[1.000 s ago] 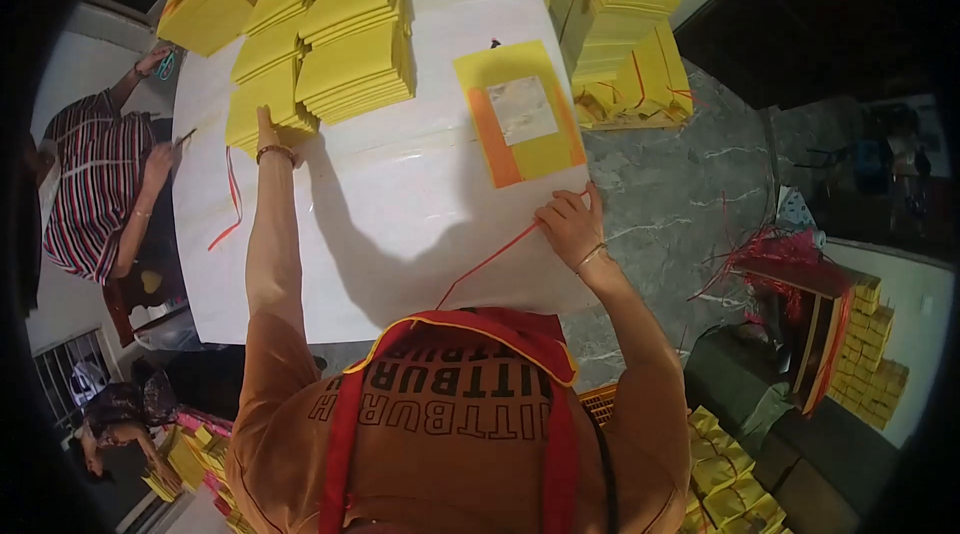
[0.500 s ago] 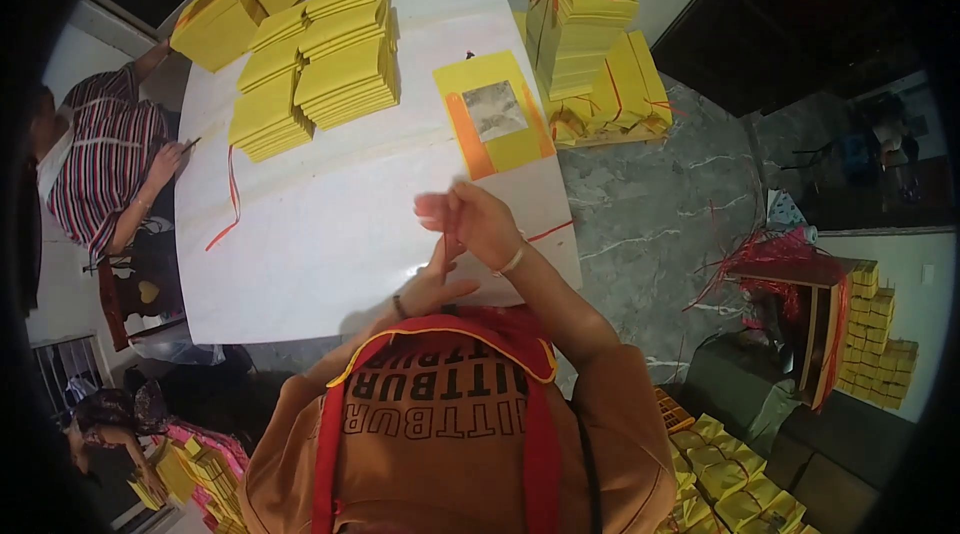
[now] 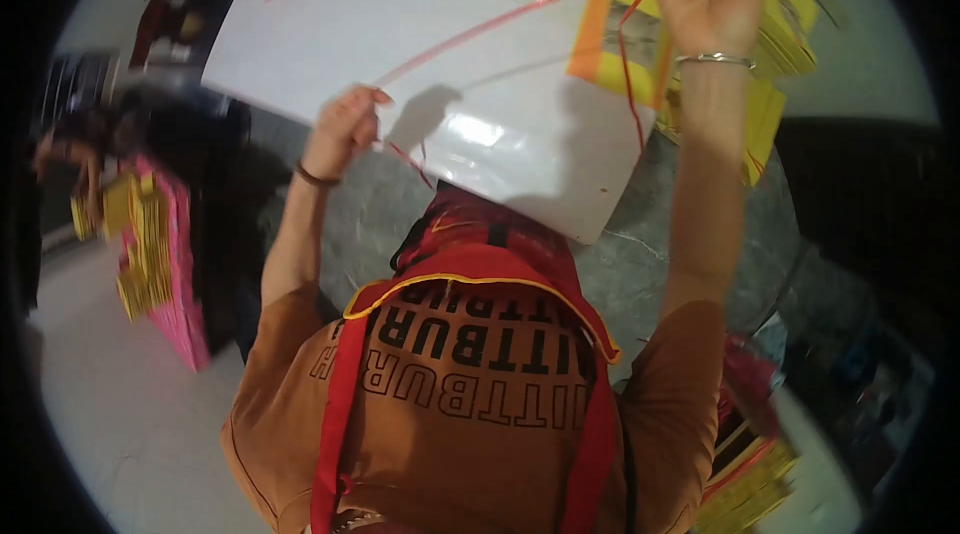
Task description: Folding, stacking, and tying bundles of yellow joss paper.
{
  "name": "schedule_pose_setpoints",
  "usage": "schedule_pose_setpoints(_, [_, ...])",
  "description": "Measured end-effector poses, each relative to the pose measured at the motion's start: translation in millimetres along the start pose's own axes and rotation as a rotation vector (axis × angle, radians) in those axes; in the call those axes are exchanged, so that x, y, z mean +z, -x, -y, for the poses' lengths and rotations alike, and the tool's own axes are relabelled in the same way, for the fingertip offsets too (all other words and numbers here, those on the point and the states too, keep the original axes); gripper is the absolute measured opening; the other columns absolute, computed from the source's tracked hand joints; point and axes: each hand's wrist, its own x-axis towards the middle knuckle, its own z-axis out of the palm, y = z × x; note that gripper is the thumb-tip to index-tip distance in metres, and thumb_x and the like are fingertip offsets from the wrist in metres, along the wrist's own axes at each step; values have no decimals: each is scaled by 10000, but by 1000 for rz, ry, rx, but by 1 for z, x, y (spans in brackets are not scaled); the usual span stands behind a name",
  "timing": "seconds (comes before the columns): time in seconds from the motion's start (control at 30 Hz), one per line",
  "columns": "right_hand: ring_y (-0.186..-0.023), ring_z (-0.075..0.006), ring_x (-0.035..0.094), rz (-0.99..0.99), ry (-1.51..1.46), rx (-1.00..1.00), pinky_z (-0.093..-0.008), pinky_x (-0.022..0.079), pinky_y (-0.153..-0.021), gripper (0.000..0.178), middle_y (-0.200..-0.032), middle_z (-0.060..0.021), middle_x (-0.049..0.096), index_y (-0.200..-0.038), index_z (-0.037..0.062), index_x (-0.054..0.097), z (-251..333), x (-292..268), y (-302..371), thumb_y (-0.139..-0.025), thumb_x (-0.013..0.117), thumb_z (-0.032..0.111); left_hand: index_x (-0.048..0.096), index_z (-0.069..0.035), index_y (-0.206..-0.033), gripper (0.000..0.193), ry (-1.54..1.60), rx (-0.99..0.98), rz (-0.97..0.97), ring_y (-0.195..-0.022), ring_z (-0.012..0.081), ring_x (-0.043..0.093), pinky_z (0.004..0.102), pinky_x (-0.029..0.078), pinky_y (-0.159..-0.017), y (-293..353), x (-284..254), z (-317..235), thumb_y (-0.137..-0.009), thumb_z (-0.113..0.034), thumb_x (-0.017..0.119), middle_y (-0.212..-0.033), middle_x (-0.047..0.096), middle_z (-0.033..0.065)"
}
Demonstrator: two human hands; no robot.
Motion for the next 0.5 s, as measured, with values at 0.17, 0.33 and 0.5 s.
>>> schedule_pose_setpoints(0.17, [-677,-157,554,194,86,203,-302,484,-602,199,-836,-77,580,-819,44,525,-79,16,-30,-910,433,195,562,-22,-1071,278,-21,179,-329,-489,34,288,191,235,-452,68,-22,-22,-932,-200,399,-547,343,-58])
schedule_pose_setpoints(0.33, [-820,-207,602,122,210,155,-364,493,-760,197,-943,-108,608,-814,42,548,-136,81,-23,-911,429,167,539,2,-1100,296,-52,155,-695,-473,38,270,199,217,-434,127,-58,15,-940,-196,388,-560,327,-52])
schedule_pose_setpoints(0.5, [-980,-264,563,97,265,166,-404,461,-870,242,-1040,-166,586,-873,-3,569,-182,149,-7,-919,431,191,546,-9,-1088,292,-53,243,-762,-476,34,267,197,210,-435,176,-70,29,-943,-208,389,-558,323,-57])
